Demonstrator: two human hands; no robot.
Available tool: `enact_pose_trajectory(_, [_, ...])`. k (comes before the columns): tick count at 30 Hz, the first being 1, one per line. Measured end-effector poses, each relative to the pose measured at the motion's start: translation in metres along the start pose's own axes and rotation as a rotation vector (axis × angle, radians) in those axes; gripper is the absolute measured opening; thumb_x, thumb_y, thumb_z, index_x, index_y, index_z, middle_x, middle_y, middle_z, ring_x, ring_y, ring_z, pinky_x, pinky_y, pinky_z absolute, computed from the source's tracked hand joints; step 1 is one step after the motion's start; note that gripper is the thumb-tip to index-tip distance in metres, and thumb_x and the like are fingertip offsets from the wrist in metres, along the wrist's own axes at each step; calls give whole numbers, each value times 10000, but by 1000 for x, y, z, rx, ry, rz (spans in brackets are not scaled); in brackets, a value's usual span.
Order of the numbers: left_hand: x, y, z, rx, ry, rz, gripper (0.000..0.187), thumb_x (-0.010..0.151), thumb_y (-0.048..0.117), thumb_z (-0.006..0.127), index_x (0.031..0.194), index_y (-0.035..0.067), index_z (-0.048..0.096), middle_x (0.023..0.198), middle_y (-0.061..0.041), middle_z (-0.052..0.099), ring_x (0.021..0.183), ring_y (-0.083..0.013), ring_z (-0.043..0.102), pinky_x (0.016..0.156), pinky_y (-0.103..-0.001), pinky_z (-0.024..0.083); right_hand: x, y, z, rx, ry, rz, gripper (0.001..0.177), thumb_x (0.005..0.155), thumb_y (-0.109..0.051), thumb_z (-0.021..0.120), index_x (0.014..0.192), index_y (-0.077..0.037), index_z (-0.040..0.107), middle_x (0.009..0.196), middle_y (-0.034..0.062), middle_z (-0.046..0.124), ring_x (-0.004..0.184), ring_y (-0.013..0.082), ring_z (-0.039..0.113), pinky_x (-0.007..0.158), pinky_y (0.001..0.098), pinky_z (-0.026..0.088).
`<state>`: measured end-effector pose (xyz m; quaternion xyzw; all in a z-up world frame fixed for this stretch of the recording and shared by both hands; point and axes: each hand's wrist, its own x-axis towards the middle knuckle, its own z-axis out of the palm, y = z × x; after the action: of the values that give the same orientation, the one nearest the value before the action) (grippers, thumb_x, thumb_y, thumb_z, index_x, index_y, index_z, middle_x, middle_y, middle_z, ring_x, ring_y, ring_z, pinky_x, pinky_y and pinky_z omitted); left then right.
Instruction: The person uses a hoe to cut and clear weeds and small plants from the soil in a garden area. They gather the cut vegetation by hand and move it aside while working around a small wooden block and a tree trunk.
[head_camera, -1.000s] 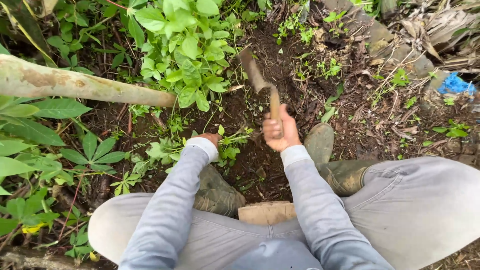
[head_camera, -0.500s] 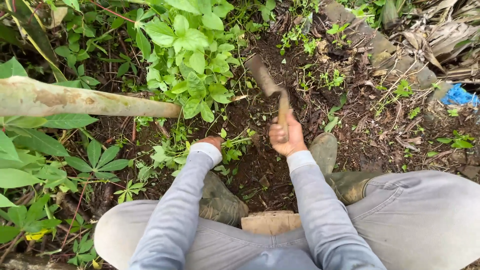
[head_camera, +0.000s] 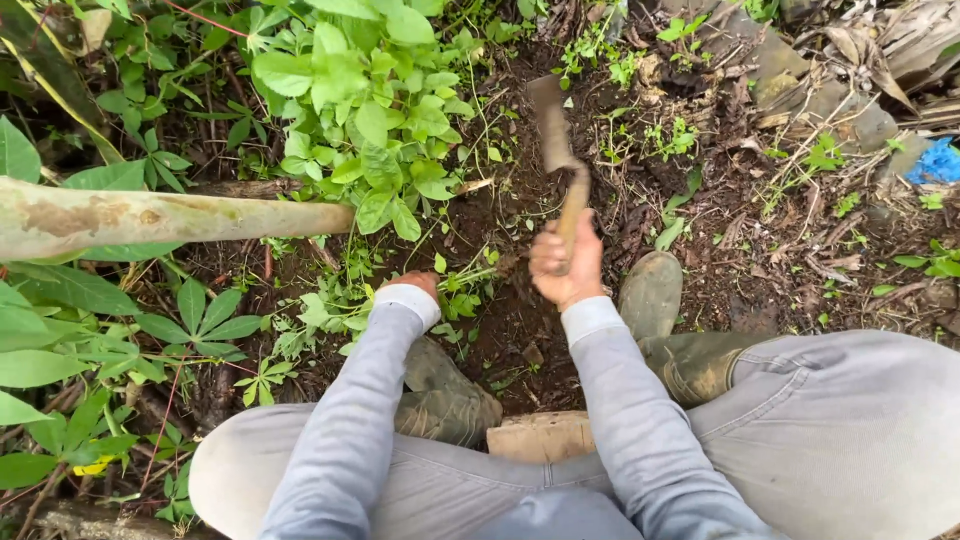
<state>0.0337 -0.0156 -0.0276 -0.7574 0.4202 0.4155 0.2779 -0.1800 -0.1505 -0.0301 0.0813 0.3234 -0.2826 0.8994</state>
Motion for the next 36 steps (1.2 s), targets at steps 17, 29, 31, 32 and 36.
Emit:
enact_pose_trajectory(17, [1, 1, 24, 134, 60, -49, 458, 952, 221, 431, 1351, 337, 624, 1349, -33, 620, 1357, -304, 489, 1127, -546, 369, 0, 16, 27, -375, 105, 17, 439, 1058, -599, 266, 1023, -183, 402, 637, -103, 401, 441, 5, 453, 375, 124, 438])
enact_pose_trajectory(29, [-57, 17, -56, 337, 437, -119, 609, 938, 59, 612, 1515, 148, 439, 1391, -174, 496, 819, -216, 685, 733, -389, 578, 16, 68, 64, -836, 140, -259, 320, 968, -87, 606, 1227, 6, 442, 698, 14, 546, 459, 91, 553, 382, 234, 552])
enact_pose_trajectory(31, [-73, 32, -89, 441, 555, -54, 852, 945, -50, 578, 1656, 176, 168, 1629, -166, 268, 1015, -267, 687, 766, -367, 645, 10, 71, 45, -855, 214, -318, 326, 900, -59, 629, 1166, 12, 454, 645, 51, 528, 424, 136, 543, 340, 280, 523])
enact_pose_trajectory(32, [-82, 40, -103, 438, 552, -48, 852, 945, -50, 578, 1656, 176, 168, 1629, -166, 268, 1015, -267, 687, 766, -367, 645, 10, 76, 31, -857, 221, -318, 326, 900, -59, 629, 1166, 12, 454, 645, 51, 528, 424, 136, 543, 340, 280, 523])
enact_pose_trajectory(36, [-85, 52, -155, 483, 620, -34, 1017, 933, -141, 582, 1680, 297, 49, 1700, -189, 63, 981, -217, 685, 666, -298, 635, 7, 84, 4, -1047, 171, -237, 375, 867, -26, 630, 1202, 29, 470, 657, 68, 571, 432, 133, 572, 334, 264, 530])
